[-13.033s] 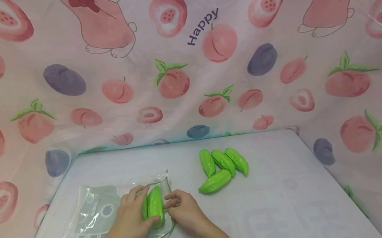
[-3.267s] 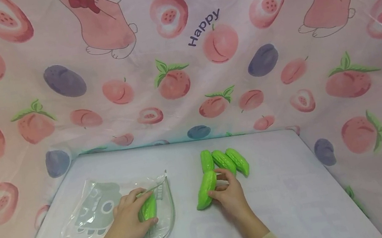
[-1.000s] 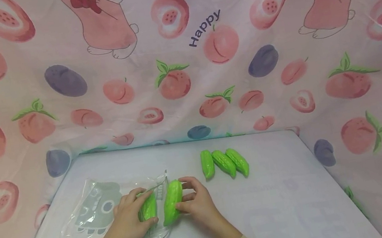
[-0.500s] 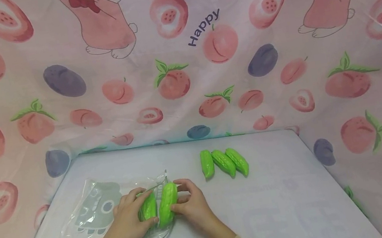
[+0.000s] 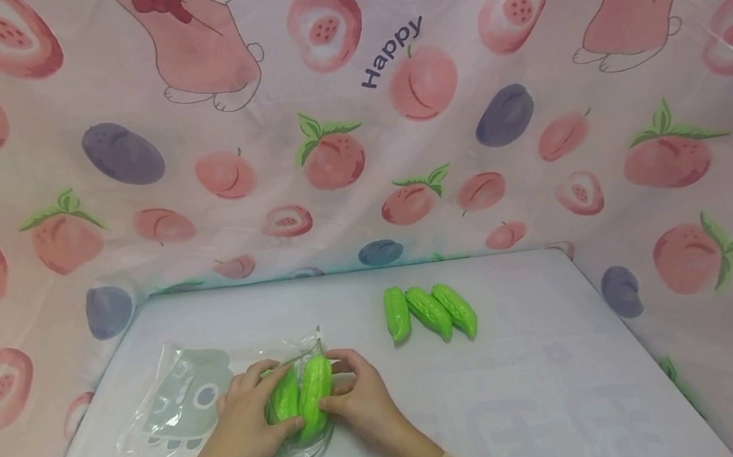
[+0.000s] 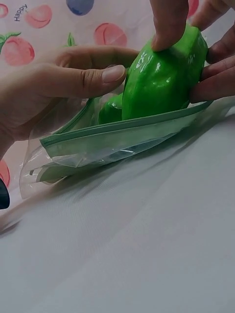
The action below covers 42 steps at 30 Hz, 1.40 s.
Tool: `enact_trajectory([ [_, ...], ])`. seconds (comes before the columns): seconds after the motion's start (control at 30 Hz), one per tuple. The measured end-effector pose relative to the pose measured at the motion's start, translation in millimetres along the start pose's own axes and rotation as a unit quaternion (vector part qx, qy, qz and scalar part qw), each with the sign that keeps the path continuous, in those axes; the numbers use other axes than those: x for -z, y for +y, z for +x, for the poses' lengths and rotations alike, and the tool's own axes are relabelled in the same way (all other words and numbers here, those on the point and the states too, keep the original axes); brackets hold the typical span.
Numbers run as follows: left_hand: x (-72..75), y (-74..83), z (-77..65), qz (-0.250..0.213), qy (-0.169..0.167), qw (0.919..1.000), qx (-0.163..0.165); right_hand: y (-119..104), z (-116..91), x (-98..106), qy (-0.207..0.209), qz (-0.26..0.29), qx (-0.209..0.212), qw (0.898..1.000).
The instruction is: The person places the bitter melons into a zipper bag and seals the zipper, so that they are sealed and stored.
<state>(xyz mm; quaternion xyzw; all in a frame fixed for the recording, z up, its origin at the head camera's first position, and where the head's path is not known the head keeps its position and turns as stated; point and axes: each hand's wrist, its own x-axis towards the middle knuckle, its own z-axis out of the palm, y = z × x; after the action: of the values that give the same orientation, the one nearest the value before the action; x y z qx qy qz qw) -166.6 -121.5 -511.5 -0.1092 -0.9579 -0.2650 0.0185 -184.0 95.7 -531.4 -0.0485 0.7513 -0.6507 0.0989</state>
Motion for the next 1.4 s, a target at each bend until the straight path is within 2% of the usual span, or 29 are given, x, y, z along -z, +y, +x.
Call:
enact_trajectory([
  [0.4,0.0,1.0,-0.7,0.001,0.004,1.0,-0.005,0,-1,-8,0.002,-0.005,-0.027,1.0],
  [0.6,0.6,0.9,-0.6,0.002,0.007,1.0,-0.006,1,0,-12,0.019,-0.004,-0.037,0.999],
  [0.97,0.9,-0.2,-1.3,0.001,0.01,0.9999,-0.008,3,-1,-15,0.037,0.004,-0.023,0.999],
  [1.4,1.5,-0.6,-2.9,-0.002,0.017,0.9997,-0.015,5,-2,-18,0.061,-0.007,-0.04,0.997],
])
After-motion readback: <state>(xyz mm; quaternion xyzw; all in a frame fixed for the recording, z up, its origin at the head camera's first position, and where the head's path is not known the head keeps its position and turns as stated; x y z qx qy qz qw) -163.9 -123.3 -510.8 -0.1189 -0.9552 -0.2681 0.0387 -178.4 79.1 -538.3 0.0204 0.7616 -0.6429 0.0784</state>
